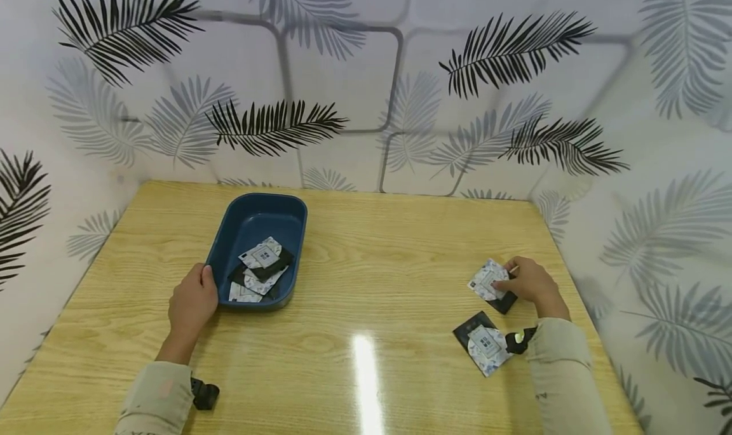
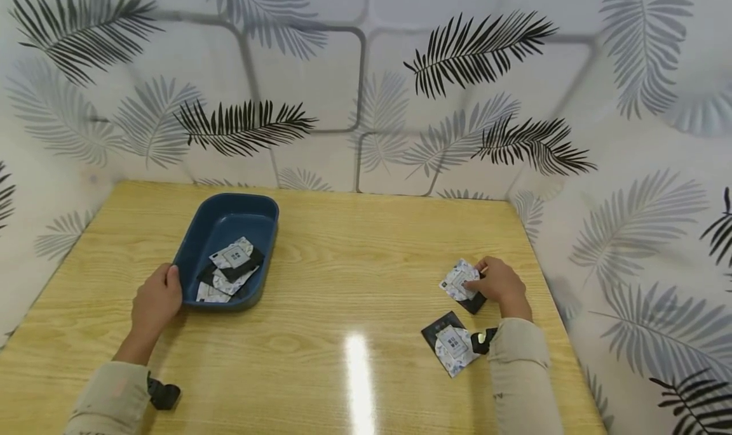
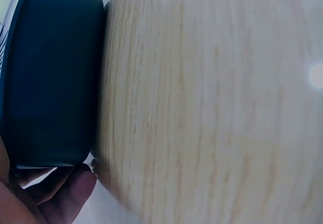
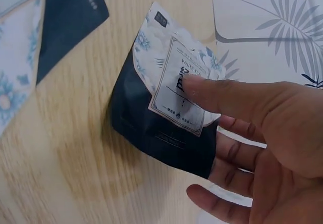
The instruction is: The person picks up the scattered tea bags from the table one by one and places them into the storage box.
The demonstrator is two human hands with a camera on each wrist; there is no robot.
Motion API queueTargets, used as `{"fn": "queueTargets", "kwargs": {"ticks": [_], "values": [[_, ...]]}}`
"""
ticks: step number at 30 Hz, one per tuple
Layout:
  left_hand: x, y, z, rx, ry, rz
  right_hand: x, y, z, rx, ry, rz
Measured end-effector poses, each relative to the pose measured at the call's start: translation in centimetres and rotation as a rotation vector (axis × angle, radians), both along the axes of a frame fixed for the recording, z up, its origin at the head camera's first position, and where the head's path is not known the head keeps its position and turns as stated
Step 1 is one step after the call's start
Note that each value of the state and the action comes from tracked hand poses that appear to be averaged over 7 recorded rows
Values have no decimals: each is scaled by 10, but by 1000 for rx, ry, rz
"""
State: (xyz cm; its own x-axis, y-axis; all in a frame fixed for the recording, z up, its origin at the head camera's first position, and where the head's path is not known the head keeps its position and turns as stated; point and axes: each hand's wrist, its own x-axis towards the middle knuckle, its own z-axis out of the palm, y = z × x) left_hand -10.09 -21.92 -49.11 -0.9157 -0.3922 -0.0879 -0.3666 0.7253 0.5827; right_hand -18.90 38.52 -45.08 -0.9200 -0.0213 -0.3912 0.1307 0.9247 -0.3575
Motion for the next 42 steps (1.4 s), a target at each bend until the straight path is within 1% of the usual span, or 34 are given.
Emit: {"fn": "queueTargets", "kwargs": {"ticks": [6, 11, 16, 22, 27, 31, 33, 38, 42], "values": [[0, 0, 1, 5, -3, 5, -2, -9, 4, -111, 131, 60], [1, 1, 2, 6, -3, 7, -6, -16, 8, -191, 209, 78], [2, 0, 2, 4, -1, 3, -8, -25, 18, -199, 238, 79], [4, -1, 3, 6, -8, 6, -11, -34, 26, -212, 262, 102], [2, -1, 2, 8, -7, 3, -12, -40, 32, -217, 257, 91], [-2, 2, 2, 4, -12, -7, -8, -41, 34, -214, 266, 88], [-2, 2, 2, -3, -17, -2, -8, -44, 36, -216, 270, 92], [1, 1, 3, -11, -11, 5, -13, -56, 42, -227, 294, 115], [0, 0, 3, -9, -6, 5, -20, -66, 48, -229, 313, 142]]}}
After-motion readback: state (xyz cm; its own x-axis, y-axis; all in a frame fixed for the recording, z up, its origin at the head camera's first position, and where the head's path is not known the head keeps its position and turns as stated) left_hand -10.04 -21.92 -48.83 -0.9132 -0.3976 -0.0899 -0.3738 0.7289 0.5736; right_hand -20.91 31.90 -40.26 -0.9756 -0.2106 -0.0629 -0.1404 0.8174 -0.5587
